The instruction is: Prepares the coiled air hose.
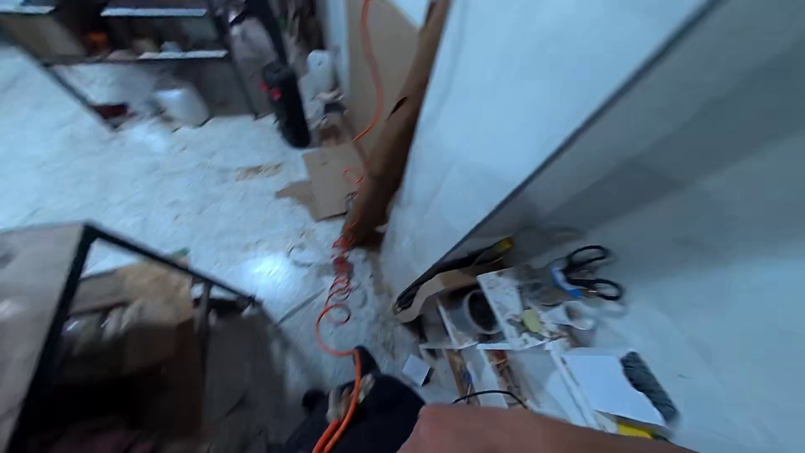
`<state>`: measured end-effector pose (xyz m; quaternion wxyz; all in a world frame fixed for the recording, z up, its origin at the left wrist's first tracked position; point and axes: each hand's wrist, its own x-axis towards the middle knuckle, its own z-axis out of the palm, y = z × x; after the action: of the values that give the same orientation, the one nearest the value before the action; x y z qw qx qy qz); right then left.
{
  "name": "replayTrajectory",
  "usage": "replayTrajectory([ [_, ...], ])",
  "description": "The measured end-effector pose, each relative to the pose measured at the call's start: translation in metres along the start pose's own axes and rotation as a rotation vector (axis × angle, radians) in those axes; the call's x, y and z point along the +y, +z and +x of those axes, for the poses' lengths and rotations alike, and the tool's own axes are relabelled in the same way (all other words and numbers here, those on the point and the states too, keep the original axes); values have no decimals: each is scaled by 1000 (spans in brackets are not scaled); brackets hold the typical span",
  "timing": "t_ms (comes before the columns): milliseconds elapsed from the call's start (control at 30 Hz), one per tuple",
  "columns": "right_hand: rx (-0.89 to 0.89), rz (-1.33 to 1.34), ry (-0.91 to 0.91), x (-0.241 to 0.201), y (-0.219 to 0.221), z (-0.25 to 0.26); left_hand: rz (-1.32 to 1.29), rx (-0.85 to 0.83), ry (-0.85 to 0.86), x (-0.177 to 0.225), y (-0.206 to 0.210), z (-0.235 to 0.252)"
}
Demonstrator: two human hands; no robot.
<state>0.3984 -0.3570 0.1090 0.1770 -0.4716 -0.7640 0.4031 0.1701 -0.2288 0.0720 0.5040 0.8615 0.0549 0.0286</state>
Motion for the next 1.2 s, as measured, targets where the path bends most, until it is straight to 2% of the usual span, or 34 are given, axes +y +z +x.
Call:
replayTrajectory([
  [67, 144, 141, -52, 18, 0, -8, -103, -41, -138, 8, -7, 3],
  [133, 235, 260, 1, 38, 0, -15, -293, 57, -225, 7, -9, 8],
  [233, 326, 449, 82, 48, 4, -18, -470, 170, -212, 1, -6, 18],
  [300, 358, 514, 85, 51, 5, -21, -489, 167, -205, 2, -7, 24],
  [400, 420, 342, 14, 58, 3, -22, -362, 132, -138, 3, -6, 26],
  [567, 437, 187, -77, 60, -3, -26, 160, 337, 26, 9, 10, 24],
  [733, 578, -14, -87, 55, 2, -28, 307, 401, 102, 1, 23, 18],
  [967, 513, -168, -170, 39, -5, -9, 464, 412, 113, 3, 28, 15],
  [1033, 556, -95, -193, 40, 4, -6, 485, 397, 101, 2, 31, 13],
  [1200, 621, 512, -21, 43, 16, 11, 441, 435, 106, 6, 28, 4],
])
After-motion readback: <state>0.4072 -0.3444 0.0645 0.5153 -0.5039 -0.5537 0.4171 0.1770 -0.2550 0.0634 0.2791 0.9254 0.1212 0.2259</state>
